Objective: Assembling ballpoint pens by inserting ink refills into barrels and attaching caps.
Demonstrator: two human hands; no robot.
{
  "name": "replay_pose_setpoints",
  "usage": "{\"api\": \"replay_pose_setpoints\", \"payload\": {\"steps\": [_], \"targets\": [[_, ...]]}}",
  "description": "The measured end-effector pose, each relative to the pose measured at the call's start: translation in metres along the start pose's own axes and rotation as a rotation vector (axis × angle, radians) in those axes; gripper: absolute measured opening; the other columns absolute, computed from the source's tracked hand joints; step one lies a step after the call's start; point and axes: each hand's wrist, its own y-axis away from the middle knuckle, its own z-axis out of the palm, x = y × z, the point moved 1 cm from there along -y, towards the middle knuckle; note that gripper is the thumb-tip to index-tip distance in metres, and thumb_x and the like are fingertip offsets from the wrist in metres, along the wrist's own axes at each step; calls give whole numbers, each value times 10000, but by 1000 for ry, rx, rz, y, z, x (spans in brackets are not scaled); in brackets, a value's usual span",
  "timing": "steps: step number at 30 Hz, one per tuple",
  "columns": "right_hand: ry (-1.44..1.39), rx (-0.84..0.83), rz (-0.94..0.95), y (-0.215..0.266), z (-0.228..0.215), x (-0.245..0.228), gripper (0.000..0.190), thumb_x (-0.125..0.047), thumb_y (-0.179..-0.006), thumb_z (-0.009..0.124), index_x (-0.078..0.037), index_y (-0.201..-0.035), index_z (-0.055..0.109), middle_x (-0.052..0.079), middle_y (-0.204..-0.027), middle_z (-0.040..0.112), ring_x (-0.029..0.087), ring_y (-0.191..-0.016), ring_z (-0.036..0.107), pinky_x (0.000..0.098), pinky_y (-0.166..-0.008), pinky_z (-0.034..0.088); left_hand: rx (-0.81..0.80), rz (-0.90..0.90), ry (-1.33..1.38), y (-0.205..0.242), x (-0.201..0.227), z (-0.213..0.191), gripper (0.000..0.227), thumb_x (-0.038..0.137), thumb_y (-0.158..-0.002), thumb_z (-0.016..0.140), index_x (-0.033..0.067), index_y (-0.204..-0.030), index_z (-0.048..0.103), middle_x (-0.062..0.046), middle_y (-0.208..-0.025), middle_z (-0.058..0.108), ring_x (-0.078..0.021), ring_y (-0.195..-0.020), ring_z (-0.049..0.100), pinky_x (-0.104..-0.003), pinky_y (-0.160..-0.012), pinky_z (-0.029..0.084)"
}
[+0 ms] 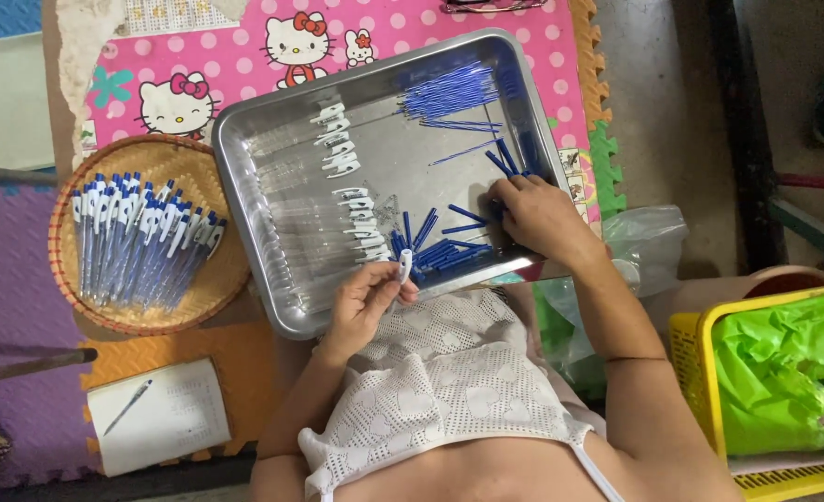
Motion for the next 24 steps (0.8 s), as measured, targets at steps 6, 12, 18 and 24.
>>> {"api": "replay_pose_setpoints", "payload": {"steps": [6, 12, 18, 24], "targets": [[-1161, 290, -81, 16, -12, -13, 386, 112, -889, 680, 33, -1266, 666, 122, -958, 600, 274, -872, 730, 432, -859, 618, 12, -64, 73, -14, 3, 4, 236, 123, -1089, 564, -58, -1230, 618, -209, -937, 753, -207, -773, 752, -316, -690, 654], [-1461, 371, -389, 16, -18, -40, 358, 178, -884, 664, 156, -1240, 628, 206, -974, 628, 309, -797, 768, 429, -713, 665, 35, 1, 234, -42, 17, 27, 245, 173, -1114, 539, 3, -1279, 605, -146, -946, 728, -114, -718, 656, -226, -623, 575], [-1183, 462, -441, 23, -35, -71, 224, 82, -892, 781, 98, -1113, 743, 196, -964, 703, 272, -816, 732, 383, -761, 614, 100, 104, -102, -50, 34, 44, 340, 39, -956, 793, -14, -1239, 611, -124, -937, 731, -92, -766, 667, -229, -688, 557], [-1138, 383, -434, 24, -38, -78, 239, 17, -912, 797, 57, -1144, 762, 197, -944, 743, 264, -801, 730, 381, -744, 607, 117, 110, -119, -52, 33, 46, 305, 50, -944, 813, -21, -1198, 660, -114, -897, 736, -94, -767, 668, -224, -684, 560]]}}
